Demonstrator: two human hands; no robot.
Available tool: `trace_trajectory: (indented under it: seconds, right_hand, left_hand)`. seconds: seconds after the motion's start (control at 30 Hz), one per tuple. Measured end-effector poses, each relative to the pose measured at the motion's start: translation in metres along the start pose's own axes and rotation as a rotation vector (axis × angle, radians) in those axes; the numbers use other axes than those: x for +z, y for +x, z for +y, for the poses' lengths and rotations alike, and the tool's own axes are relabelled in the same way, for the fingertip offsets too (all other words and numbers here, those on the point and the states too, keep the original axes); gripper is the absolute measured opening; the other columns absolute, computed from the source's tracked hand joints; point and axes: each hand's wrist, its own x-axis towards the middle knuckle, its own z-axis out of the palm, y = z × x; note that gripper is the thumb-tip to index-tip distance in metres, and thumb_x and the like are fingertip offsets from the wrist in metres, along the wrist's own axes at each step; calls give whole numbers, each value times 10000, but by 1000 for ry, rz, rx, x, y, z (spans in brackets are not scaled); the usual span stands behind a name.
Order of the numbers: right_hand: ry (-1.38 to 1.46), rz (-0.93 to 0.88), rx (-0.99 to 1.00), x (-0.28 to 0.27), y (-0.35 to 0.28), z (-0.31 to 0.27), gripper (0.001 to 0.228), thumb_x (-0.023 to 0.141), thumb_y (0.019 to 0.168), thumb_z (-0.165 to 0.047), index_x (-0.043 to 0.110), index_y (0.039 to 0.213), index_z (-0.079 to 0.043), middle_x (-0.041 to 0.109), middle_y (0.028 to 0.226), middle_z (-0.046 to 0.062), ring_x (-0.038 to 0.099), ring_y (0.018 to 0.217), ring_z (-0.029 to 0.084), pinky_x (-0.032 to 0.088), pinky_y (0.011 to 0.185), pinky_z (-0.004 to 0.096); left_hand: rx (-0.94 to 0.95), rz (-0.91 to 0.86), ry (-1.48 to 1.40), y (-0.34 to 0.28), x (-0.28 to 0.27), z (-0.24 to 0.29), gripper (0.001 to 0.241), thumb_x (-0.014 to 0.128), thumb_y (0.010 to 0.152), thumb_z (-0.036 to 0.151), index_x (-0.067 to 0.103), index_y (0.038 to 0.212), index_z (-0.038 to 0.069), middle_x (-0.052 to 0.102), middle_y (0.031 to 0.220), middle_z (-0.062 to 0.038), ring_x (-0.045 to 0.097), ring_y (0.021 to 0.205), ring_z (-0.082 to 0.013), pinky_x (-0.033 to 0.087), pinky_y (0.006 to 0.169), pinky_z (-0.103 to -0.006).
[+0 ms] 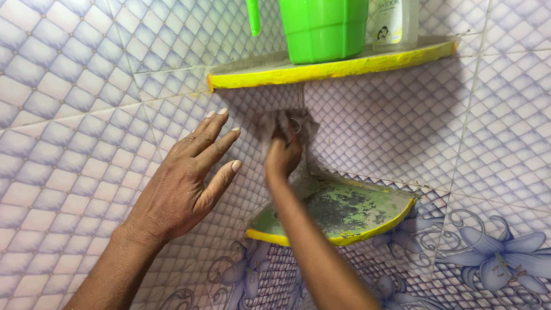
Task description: The person cleans a wall-mounted corner shelf and the adjacent tiled walls in a bathroom using a cloth and a sponge. They move a green mug and a soap bottle to access the surfaces and wipe them repeatedly.
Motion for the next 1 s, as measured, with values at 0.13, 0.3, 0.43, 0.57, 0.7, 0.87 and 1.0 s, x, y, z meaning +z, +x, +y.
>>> trace_trajectory:
  seconds: [0.13, 0.3, 0.43, 0.57, 0.7, 0.87, 1.0]
  right_hand:
    - [63, -584, -563, -80, -190, -22, 352, 668, 985, -218, 640, 1283, -32, 581, 1481, 166, 454, 1468, 369, 314, 1238, 481]
    - [289, -538, -136, -60, -122, 10, 307, 626, 1034, -197, 639, 1284, -19, 720, 1174, 143, 685, 1087, 235, 571, 965, 358]
    - [271, -378, 133, -41, -98, -3, 458, 551, 1022, -186, 545, 1434, 15, 667, 1315, 164, 655, 1142, 246, 549, 968, 357]
    - [163, -471, -243, -84, -268, -27, 557, 546, 1089, -249, 382, 1520, 64, 456, 1535, 242, 432, 1474, 357, 338, 1222, 462]
    - [240, -689, -18, -120, -239, -5, 544, 552, 1022, -281, 483, 1484, -2, 554, 1468, 263, 540, 1359, 397, 427, 1153, 511]
    - [203, -458, -167, -91, -250, 5, 506, 467, 1099, -317, 483, 1497, -5, 555, 1515, 171, 532, 1424, 330, 404, 1220, 455]
    - [-104, -698, -509, -126, -261, 37, 477, 526, 1100, -301, 457, 1475, -14, 490, 1533, 176, 453, 1457, 352, 348, 1228, 453]
  left_hand:
    - [-42, 32, 9, -7, 19, 0, 522, 548, 1033, 319, 540, 1461, 21, 424, 1615, -211, 376, 1509, -362, 291, 1222, -467]
    - [-37, -105, 46, -47, 44, 7, 571, 557, 1006, 351, 525, 1467, 15, 420, 1591, -218, 361, 1492, -357, 250, 1211, -502]
    - [-77, -18, -61, -70, 37, 12, 574, 547, 1029, 347, 499, 1489, 7, 362, 1640, -252, 327, 1527, -383, 260, 1248, -479]
    - [-209, 69, -220, -90, 31, 23, 573, 538, 1060, 335, 474, 1539, 27, 357, 1670, -209, 302, 1579, -382, 261, 1276, -463]
    - [-256, 2, -115, -125, 35, 44, 570, 569, 1019, 322, 497, 1516, 52, 392, 1646, -181, 335, 1552, -357, 252, 1252, -477]
    - [-226, -27, -113, -149, 44, 47, 615, 579, 990, 331, 476, 1529, 53, 392, 1640, -181, 354, 1535, -340, 247, 1251, -491]
    - [-238, -124, -271, -159, 48, 31, 663, 599, 969, 333, 444, 1540, 33, 350, 1642, -207, 326, 1524, -377, 253, 1242, -482]
